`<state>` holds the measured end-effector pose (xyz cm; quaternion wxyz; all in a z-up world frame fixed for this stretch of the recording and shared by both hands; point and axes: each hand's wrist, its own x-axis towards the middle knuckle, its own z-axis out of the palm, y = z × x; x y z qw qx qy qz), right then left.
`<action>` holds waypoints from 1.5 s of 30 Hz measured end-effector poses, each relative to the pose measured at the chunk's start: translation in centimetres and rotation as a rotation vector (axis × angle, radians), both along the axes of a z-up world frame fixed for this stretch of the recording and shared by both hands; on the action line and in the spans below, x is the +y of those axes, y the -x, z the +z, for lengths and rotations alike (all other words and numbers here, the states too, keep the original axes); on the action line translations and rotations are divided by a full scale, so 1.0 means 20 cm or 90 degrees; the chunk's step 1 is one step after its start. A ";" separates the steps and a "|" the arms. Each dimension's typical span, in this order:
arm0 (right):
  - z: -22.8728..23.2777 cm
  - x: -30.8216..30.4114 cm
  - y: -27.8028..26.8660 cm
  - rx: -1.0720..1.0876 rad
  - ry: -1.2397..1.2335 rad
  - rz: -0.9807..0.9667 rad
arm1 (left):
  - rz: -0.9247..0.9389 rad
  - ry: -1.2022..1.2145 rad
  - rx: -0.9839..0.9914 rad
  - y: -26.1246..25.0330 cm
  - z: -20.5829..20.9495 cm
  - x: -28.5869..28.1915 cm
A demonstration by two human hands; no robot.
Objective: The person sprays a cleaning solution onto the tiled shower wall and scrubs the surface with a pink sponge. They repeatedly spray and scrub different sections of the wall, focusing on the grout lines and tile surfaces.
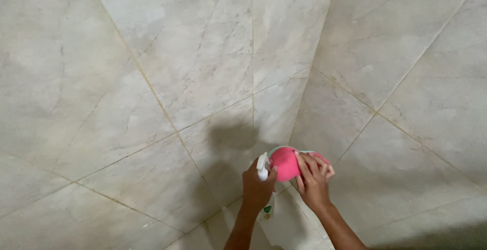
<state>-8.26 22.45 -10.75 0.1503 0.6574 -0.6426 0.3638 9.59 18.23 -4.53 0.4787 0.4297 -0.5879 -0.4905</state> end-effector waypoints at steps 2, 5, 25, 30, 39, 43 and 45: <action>0.01 0.03 -0.02 0.005 -0.012 -0.004 | 0.001 -0.024 0.014 -0.03 0.00 0.03; 0.00 0.06 -0.05 0.016 -0.015 -0.001 | -0.010 -0.057 0.043 -0.06 0.01 0.06; 0.05 -0.16 0.26 0.021 -0.019 0.029 | 0.005 -0.063 0.127 0.15 -0.09 -0.11; 0.01 -0.39 0.54 -0.022 0.018 0.040 | 0.094 -0.074 0.074 0.36 -0.20 -0.28; -0.10 -0.82 0.87 -0.009 0.130 0.073 | 0.275 -0.112 0.000 0.67 -0.37 -0.47; -0.03 -1.04 0.87 -0.050 0.161 0.127 | 0.271 -0.128 0.123 0.70 -0.27 -0.48; 0.02 -1.15 0.83 -0.111 0.142 0.214 | 0.247 -0.118 0.136 0.69 -0.30 -0.49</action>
